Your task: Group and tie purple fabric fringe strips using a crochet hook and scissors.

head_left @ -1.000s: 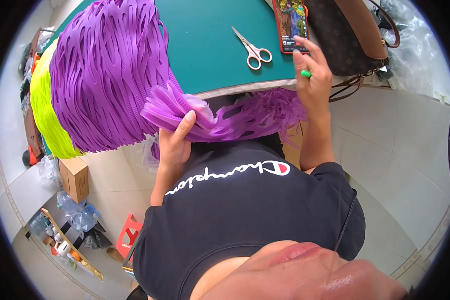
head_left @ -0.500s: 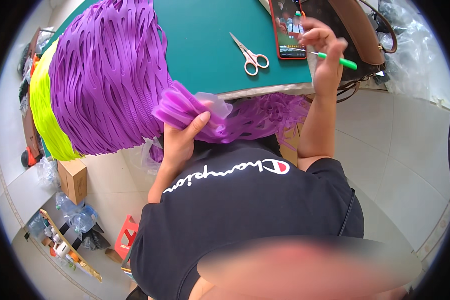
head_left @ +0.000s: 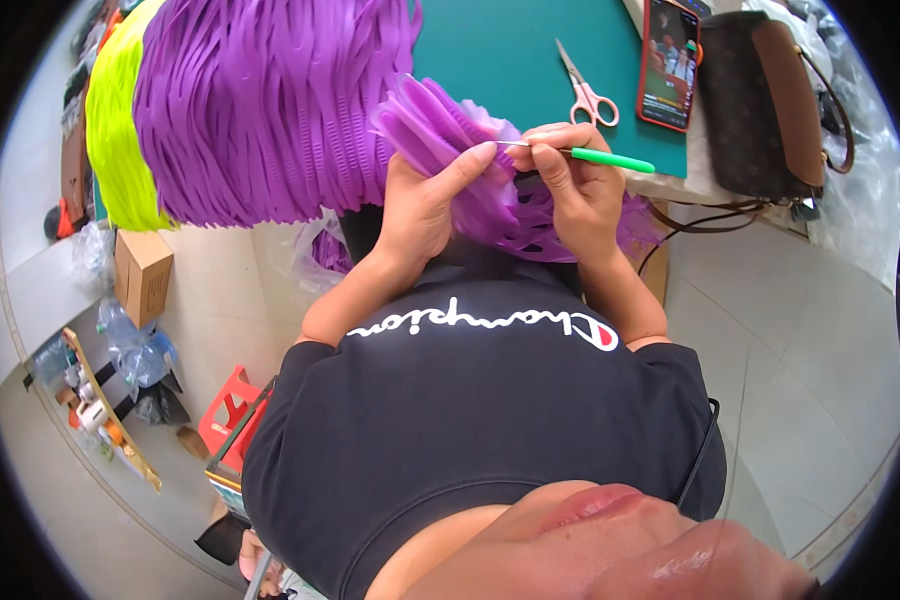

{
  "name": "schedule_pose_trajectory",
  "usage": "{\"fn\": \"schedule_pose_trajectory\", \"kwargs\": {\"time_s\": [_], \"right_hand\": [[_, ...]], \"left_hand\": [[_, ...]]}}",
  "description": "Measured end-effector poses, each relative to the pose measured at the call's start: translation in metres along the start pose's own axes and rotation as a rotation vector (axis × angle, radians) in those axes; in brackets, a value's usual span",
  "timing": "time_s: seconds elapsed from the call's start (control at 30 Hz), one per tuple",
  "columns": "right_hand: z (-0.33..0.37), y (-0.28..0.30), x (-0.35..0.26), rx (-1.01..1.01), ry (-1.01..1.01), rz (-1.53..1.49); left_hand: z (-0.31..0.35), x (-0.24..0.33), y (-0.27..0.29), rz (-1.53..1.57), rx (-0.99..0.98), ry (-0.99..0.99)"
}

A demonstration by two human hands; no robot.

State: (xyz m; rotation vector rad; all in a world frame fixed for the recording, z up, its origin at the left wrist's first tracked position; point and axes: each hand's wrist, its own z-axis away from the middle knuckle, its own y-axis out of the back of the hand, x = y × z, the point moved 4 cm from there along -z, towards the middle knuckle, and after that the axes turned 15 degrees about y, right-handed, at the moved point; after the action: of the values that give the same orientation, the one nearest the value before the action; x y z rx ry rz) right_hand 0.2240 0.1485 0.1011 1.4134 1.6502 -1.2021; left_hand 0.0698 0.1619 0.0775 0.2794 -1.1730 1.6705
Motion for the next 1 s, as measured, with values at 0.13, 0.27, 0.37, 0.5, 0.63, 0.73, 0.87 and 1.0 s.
{"fn": "schedule_pose_trajectory", "kwargs": {"time_s": [0.13,0.27,0.37,0.5,0.63,0.73,0.87,1.0], "right_hand": [[0.001,-0.002,0.003,-0.033,-0.005,0.030],[0.001,-0.001,0.005,-0.030,0.007,0.018],[0.001,-0.001,0.003,-0.037,0.003,0.033],[0.001,0.001,0.002,-0.076,0.025,0.080],[0.003,0.002,0.002,-0.098,0.054,0.139],[0.004,0.003,0.003,-0.117,0.100,0.159],[0.000,-0.001,-0.004,-0.160,0.159,0.261],[-0.006,-0.009,-0.021,-0.281,0.516,0.728]], "left_hand": [[0.002,0.002,0.000,0.042,-0.025,-0.014],[0.003,0.003,0.000,0.039,-0.019,-0.018],[0.002,0.002,0.000,0.035,-0.017,-0.027],[0.002,0.004,-0.004,0.038,0.011,-0.067],[0.003,0.002,-0.004,-0.004,0.024,-0.059],[0.004,0.001,-0.001,-0.061,0.022,-0.065],[0.005,0.000,0.002,-0.036,0.054,-0.085],[0.005,-0.003,0.001,-0.209,0.037,-0.137]]}}
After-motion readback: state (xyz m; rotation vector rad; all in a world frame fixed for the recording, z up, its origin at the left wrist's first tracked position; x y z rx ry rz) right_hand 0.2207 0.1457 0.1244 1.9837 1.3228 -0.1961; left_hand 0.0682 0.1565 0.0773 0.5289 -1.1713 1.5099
